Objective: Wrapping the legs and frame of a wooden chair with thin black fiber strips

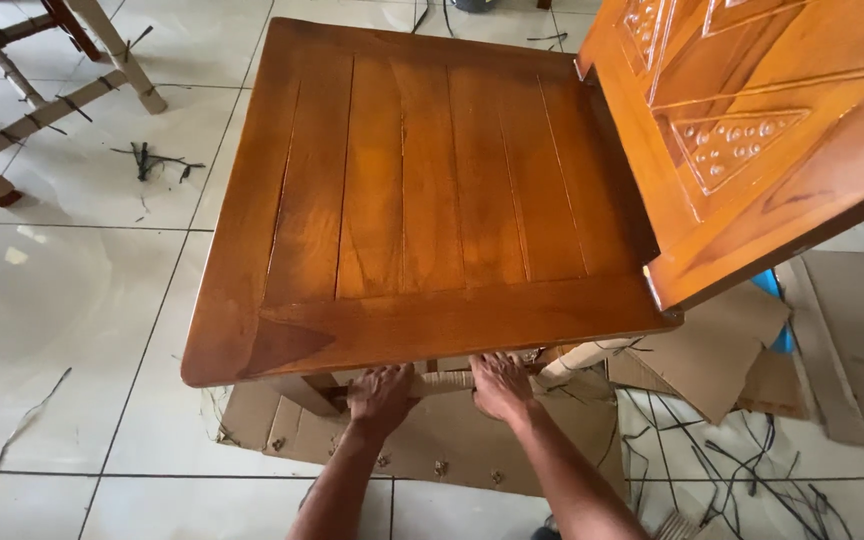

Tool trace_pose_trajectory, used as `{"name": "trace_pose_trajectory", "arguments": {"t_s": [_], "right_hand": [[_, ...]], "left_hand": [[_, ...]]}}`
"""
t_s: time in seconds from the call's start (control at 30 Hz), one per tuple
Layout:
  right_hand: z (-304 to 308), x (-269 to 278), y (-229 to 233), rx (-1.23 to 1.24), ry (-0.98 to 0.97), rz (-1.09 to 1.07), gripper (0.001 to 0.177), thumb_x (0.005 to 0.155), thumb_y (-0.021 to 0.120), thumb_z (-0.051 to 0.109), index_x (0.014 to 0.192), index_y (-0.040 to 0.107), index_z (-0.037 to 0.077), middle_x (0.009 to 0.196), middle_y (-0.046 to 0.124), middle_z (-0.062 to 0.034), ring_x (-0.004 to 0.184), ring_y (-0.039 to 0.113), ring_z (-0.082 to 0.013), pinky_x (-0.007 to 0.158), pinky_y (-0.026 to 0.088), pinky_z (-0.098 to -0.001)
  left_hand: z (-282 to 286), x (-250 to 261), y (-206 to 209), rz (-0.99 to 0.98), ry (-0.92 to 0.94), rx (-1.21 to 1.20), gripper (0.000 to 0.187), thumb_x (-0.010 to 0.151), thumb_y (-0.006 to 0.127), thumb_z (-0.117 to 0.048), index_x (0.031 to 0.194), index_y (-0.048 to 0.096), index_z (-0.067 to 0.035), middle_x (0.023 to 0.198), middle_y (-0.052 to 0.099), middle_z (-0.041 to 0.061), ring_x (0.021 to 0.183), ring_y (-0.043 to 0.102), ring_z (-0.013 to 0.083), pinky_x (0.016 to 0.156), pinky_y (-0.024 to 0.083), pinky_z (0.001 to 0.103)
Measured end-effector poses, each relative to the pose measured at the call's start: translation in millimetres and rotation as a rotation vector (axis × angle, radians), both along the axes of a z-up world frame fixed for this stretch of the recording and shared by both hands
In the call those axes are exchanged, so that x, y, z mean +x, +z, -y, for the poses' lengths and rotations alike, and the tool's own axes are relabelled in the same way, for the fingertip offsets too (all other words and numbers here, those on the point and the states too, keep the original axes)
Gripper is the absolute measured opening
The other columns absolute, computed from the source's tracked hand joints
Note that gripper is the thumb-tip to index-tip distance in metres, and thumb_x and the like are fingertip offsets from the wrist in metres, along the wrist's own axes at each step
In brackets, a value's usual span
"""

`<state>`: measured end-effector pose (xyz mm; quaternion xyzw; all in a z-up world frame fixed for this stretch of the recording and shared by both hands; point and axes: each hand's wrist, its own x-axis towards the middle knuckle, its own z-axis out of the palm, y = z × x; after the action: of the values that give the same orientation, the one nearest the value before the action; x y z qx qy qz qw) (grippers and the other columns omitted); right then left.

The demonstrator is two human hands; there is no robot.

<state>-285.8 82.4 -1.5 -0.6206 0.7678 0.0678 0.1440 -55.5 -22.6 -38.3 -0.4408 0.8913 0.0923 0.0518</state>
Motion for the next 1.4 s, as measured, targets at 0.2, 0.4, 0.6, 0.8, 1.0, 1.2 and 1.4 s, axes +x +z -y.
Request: {"name": "trace_pose_trajectory", "arguments": {"t_s": [0.2, 0.4, 0.6, 0.8, 1.0, 1.2, 1.4], "right_hand": [[-10, 11, 12, -0.053, 0.001, -0.047, 0.037, 0.082, 0.063, 0.017, 0.118, 0.057, 0.012, 0.124, 0.064, -0.0105, 0.125, 0.060, -0.0290, 0.112, 0.042, -0.0516], [-22, 29, 48, -0.022, 0.007, -0.043, 0.037, 0.082, 0.068, 0.016, 0.116, 0.055, 0.011, 0.121, 0.062, -0.0104, 0.123, 0.061, -0.0303, 0.111, 0.042, -0.0524], [-30, 27, 43, -0.117, 0.053, 0.024, 0.066, 0.082, 0.068, 0.051, 0.127, 0.055, 0.003, 0.124, 0.063, -0.0171, 0.121, 0.059, -0.0359, 0.107, 0.039, -0.0560], [-42, 13, 31, -0.138, 0.100, 0.172, 0.071, 0.096, 0.045, 0.071, 0.125, 0.056, 0.007, 0.127, 0.060, -0.0164, 0.116, 0.056, -0.0379, 0.101, 0.038, -0.0586], [-47, 15, 33, -0.097, 0.014, 0.267, 0.072, 0.100, 0.027, 0.069, 0.132, 0.058, 0.013, 0.137, 0.059, -0.0111, 0.128, 0.055, -0.0339, 0.113, 0.033, -0.0607], [-43, 11, 43, -0.110, -0.050, 0.325, 0.073, 0.097, 0.033, 0.073, 0.132, 0.062, 0.016, 0.136, 0.064, -0.0061, 0.127, 0.058, -0.0306, 0.113, 0.035, -0.0582], [-50, 9, 52, -0.175, -0.008, 0.329, 0.053, 0.099, 0.050, 0.048, 0.135, 0.058, 0.010, 0.135, 0.063, -0.0091, 0.124, 0.057, -0.0329, 0.105, 0.041, -0.0548]], "left_hand": [[-31, 23, 106, -0.217, -0.066, 0.095, 0.053, 0.086, 0.069, -0.066, 0.105, 0.060, -0.018, 0.106, 0.074, 0.008, 0.105, 0.072, 0.0332, 0.091, 0.056, 0.053], [-41, 24, 127, -0.118, -0.029, 0.161, 0.054, 0.093, 0.055, -0.071, 0.106, 0.059, -0.019, 0.112, 0.072, 0.003, 0.112, 0.068, 0.0289, 0.091, 0.055, 0.051], [-44, 29, 145, -0.164, -0.023, 0.159, 0.049, 0.092, 0.063, -0.065, 0.101, 0.063, -0.017, 0.100, 0.074, 0.006, 0.095, 0.072, 0.0304, 0.083, 0.055, 0.049], [-47, 37, 139, -0.186, -0.035, 0.050, 0.055, 0.091, 0.059, -0.072, 0.092, 0.063, -0.018, 0.093, 0.076, 0.003, 0.084, 0.074, 0.0304, 0.067, 0.055, 0.049], [-53, 39, 147, -0.195, -0.046, 0.044, 0.051, 0.093, 0.055, -0.071, 0.090, 0.059, -0.021, 0.089, 0.073, 0.000, 0.079, 0.071, 0.0284, 0.065, 0.053, 0.048], [-49, 35, 112, -0.310, -0.137, -0.091, 0.046, 0.095, 0.056, -0.065, 0.097, 0.064, -0.019, 0.091, 0.070, 0.000, 0.084, 0.071, 0.0254, 0.071, 0.053, 0.045], [-68, 10, 108, -0.351, -0.191, -0.024, 0.068, 0.095, 0.063, -0.050, 0.146, 0.044, -0.009, 0.127, 0.061, 0.014, 0.115, 0.057, 0.0362, 0.099, 0.041, 0.055]]}}
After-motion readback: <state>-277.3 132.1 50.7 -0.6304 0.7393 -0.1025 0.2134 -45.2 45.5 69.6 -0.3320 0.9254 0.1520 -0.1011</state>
